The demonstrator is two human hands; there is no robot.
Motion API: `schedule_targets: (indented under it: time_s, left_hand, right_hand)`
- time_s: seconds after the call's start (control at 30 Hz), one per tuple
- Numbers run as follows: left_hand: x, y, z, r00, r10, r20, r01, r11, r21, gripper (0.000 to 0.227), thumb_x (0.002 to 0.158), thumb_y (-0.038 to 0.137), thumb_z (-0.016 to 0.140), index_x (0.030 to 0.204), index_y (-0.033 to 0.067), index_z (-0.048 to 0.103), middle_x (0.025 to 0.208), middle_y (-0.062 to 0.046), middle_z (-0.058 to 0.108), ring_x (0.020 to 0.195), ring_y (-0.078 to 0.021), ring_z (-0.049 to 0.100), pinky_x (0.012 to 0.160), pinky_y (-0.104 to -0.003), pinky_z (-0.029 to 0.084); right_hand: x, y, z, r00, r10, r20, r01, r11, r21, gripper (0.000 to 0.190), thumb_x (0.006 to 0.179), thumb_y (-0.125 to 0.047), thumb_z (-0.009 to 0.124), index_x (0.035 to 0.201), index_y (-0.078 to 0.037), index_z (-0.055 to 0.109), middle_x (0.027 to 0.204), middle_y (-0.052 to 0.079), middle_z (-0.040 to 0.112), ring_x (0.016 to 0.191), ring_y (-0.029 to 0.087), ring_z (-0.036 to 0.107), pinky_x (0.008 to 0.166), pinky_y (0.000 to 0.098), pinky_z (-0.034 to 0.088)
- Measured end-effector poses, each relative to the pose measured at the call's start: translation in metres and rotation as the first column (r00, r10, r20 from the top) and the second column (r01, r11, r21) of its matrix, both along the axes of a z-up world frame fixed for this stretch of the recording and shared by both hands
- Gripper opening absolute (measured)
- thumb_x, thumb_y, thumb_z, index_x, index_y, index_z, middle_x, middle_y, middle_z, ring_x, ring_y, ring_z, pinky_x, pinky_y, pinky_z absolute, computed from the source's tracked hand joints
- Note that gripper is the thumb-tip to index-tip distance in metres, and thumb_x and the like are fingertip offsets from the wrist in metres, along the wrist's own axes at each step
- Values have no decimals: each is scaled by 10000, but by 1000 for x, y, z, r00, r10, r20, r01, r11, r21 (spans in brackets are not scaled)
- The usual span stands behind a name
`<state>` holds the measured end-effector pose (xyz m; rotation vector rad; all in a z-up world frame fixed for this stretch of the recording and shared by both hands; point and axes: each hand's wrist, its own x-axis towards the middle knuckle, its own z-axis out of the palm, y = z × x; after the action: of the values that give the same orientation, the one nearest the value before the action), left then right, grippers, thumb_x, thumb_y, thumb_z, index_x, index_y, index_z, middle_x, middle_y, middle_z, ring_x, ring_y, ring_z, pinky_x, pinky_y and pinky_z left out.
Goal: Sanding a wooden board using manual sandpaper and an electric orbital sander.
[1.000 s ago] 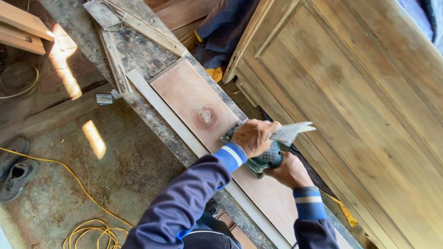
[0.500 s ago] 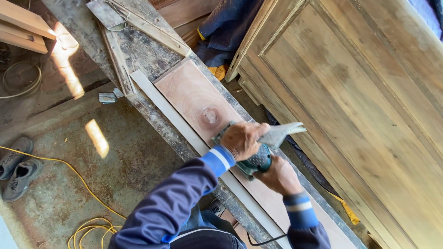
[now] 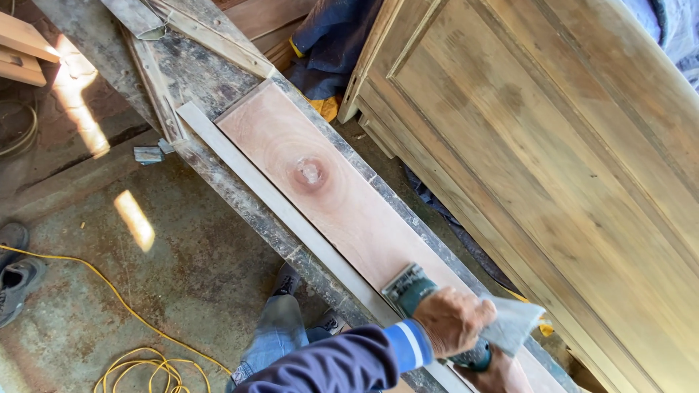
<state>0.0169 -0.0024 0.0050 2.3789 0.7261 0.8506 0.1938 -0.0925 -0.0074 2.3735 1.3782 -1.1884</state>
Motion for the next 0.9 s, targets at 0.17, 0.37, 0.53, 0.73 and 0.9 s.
schedule_targets:
  time_s: [0.17, 0.37, 0.53, 0.73, 0.9]
  left_hand:
    - [10, -22, 12, 998, -16, 58, 18, 999, -29, 207, 983, 141, 599, 1133, 3, 635, 748, -136, 649, 654, -246, 650, 603, -393, 514]
    - [1, -10, -1, 999, -14, 44, 14, 1000, -17, 203, 985, 117, 592, 1149, 3, 630, 739, -119, 637, 627, -228, 630, 583, -382, 503]
    - [-27, 32, -19, 1000, 21, -16, -20, 999, 26, 181, 994, 70, 591, 1164, 14, 617, 697, -93, 608, 552, -192, 574, 488, -350, 490]
    - [-76, 100, -4, 994, 100, -54, -98, 994, 40, 239, 874, 24, 689, 1072, 82, 570, 739, -103, 646, 633, -229, 643, 607, -386, 570]
    - [-91, 124, 13, 989, 137, 59, -140, 989, 47, 455, 694, 66, 779, 1106, 71, 587, 802, -148, 701, 757, -311, 709, 749, -433, 587]
  right_hand:
    - [-7, 3, 4, 1000, 13, 14, -13, 1000, -20, 770, 664, -349, 952, 1286, -95, 574, 1072, 131, 790, 1016, 261, 795, 988, 403, 619]
    - [-22, 9, 9, 999, 27, 30, -26, 999, -42, 715, 685, -365, 918, 1267, -94, 603, 1042, 124, 801, 965, 257, 810, 953, 395, 640]
    - [-40, 28, 17, 998, 49, 46, -46, 997, -56, 676, 701, -376, 893, 1253, -94, 625, 1020, 119, 810, 927, 253, 822, 926, 389, 656]
    - [-101, 96, 45, 996, 89, -12, -87, 992, 93, 571, 702, -344, 855, 1187, -96, 682, 966, 125, 801, 815, 252, 813, 839, 395, 657]
    - [-120, 118, 66, 987, 159, -28, -147, 959, 242, 474, 693, -295, 849, 1098, -82, 724, 947, 144, 798, 828, 261, 785, 831, 401, 632]
